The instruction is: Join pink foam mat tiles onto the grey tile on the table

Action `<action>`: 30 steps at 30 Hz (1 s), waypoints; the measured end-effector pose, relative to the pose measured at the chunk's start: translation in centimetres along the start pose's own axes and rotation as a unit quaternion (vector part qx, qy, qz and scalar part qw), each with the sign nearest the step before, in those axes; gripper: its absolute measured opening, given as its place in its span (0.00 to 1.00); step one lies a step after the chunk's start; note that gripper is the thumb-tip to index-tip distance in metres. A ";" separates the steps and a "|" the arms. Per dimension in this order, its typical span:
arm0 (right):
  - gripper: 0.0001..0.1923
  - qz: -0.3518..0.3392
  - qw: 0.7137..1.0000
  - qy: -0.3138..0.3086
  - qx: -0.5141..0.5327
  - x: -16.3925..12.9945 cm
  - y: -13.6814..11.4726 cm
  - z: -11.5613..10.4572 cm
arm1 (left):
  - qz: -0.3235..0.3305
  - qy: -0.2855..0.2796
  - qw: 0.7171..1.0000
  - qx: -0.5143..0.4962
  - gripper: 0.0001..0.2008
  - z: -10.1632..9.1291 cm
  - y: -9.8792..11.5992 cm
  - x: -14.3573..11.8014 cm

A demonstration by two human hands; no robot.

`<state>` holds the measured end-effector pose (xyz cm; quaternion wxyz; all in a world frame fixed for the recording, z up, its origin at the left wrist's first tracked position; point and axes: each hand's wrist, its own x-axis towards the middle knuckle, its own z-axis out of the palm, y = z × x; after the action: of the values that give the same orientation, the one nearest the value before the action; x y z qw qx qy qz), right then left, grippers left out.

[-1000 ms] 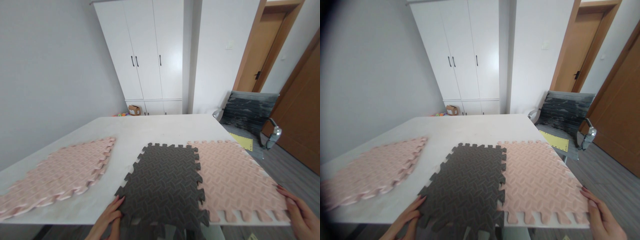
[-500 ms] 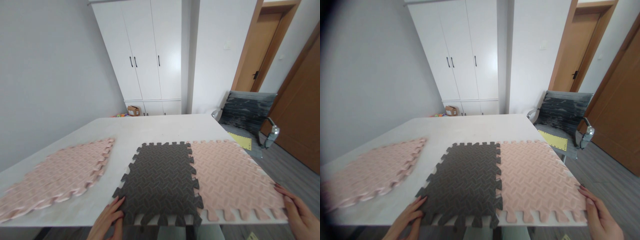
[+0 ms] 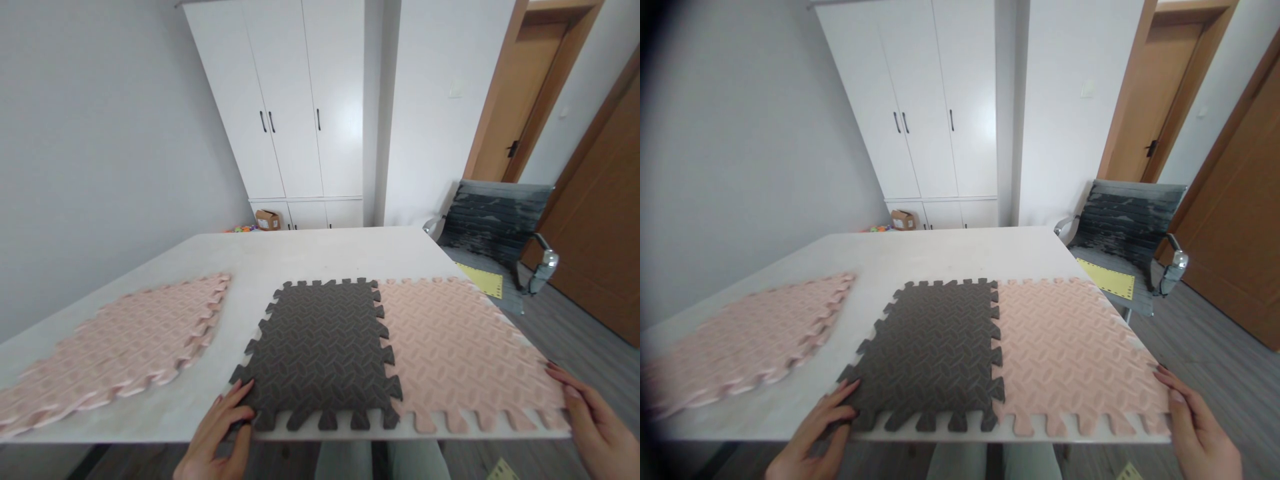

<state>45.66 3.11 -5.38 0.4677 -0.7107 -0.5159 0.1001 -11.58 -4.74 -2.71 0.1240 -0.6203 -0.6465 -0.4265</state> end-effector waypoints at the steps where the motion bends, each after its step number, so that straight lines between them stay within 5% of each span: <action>1: 0.21 0.002 1.000 0.001 -0.001 0.1 0.3 0.0 | -0.003 -0.022 1.000 -0.001 0.05 -0.2 -0.1 0.0; 14: 0.21 0.008 1.000 -0.008 -0.020 0.3 1.1 -0.2 | 0.082 -0.148 0.984 0.056 0.06 -2.5 -0.5 2.2; 30: 0.22 -0.001 1.000 -0.014 -0.022 0.4 1.1 -0.2 | 0.083 -0.176 0.981 0.025 0.09 -2.5 -0.5 2.8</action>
<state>46.67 3.29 -6.04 0.4448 -0.7187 -0.5254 0.0977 -13.57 -4.48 0.56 0.0587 -0.7341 -0.6147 -0.2825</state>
